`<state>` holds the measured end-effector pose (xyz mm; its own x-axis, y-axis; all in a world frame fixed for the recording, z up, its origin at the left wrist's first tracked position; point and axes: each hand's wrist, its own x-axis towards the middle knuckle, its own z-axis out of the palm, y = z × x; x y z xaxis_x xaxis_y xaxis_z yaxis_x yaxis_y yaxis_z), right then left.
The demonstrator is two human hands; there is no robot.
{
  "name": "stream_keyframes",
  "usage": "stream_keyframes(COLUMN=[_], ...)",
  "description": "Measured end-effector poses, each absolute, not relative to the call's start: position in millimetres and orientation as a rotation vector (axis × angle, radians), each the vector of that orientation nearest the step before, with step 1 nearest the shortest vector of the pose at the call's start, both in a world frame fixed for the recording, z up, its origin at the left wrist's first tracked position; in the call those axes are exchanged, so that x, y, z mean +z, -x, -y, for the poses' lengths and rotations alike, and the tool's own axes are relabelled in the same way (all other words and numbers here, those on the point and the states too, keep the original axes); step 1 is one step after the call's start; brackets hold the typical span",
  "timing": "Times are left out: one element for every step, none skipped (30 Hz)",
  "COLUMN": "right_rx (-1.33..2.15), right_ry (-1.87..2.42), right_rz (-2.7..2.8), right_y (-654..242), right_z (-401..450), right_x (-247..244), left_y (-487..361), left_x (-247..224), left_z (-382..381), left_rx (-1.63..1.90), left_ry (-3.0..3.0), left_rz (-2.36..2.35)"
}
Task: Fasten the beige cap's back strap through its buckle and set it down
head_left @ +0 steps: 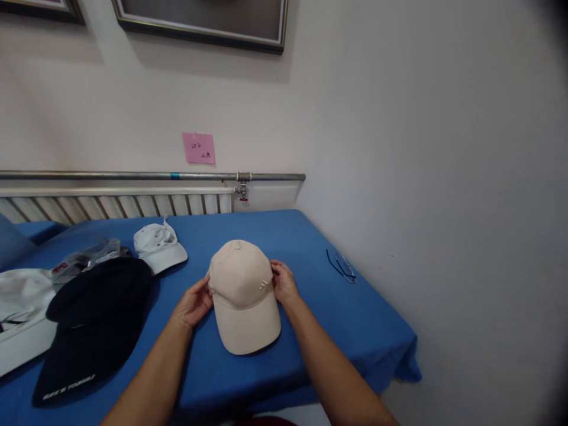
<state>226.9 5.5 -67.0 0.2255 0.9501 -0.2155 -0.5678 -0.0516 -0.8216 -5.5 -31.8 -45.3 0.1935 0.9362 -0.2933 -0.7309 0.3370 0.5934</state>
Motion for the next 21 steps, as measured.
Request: stream_keyframes(right_rx=[1.317,1.314,1.311,1.310,1.310,1.310,1.311,1.313,1.315,1.317,1.319,1.321,1.323,1.324,1.325,1.326,1.326,1.326,1.325,1.322,1.316], right_ry=[0.978,0.974,0.972,0.971,0.970,0.970,0.969,0.969,0.969,0.969,0.970,0.971,0.973,0.974,0.975,0.975,0.974,0.972,0.968,0.961,0.952], right_rz=[0.503,0.505,0.507,0.508,0.510,0.512,0.514,0.518,0.522,0.528,0.534,0.542,0.551,0.561,0.572,0.584,0.597,0.610,0.624,0.637,0.650], right_y=[-226,-226,-226,-226,-226,-226,-227,-227,-227,-228,-228,-228,-229,-229,-230,-231,-232,-232,-233,-233,-234], right_z=[-5,-5,-5,-5,-5,-5,-5,-5,-5,-5,-6,-6,-6,-6,-6,-6,-7,-7,-7,-8,-8], right_x=[-67,-67,-67,-67,-67,-67,-67,-68,-68,-69,-69,-69,-69,-69,-69,-69,-69,-69,-70,-70,-71], left_y=[5,5,5,5,5,5,5,5,5,4,3,3,2,2,1,1,1,0,0,-1,-1], left_x=[-45,-45,-45,-45,-45,-45,-45,-45,-45,-45,-46,-46,-47,-48,-49,-51,-52,-54,-55,-56,-57], left_z=[32,32,32,32,32,32,32,32,32,32,33,34,36,38,41,44,48,52,56,60,65], left_rx=[1.207,1.210,1.212,1.213,1.214,1.215,1.218,1.222,1.228,1.235,1.243,1.252,1.263,1.277,1.294,1.314,1.337,1.360,1.383,1.402,1.416], left_ry=[-0.356,-0.356,-0.357,-0.358,-0.359,-0.361,-0.363,-0.366,-0.369,-0.374,-0.381,-0.390,-0.403,-0.417,-0.432,-0.448,-0.464,-0.482,-0.503,-0.526,-0.554], left_rz=[-0.688,-0.692,-0.696,-0.699,-0.704,-0.708,-0.714,-0.720,-0.726,-0.733,-0.740,-0.748,-0.757,-0.769,-0.782,-0.798,-0.814,-0.832,-0.851,-0.873,-0.898])
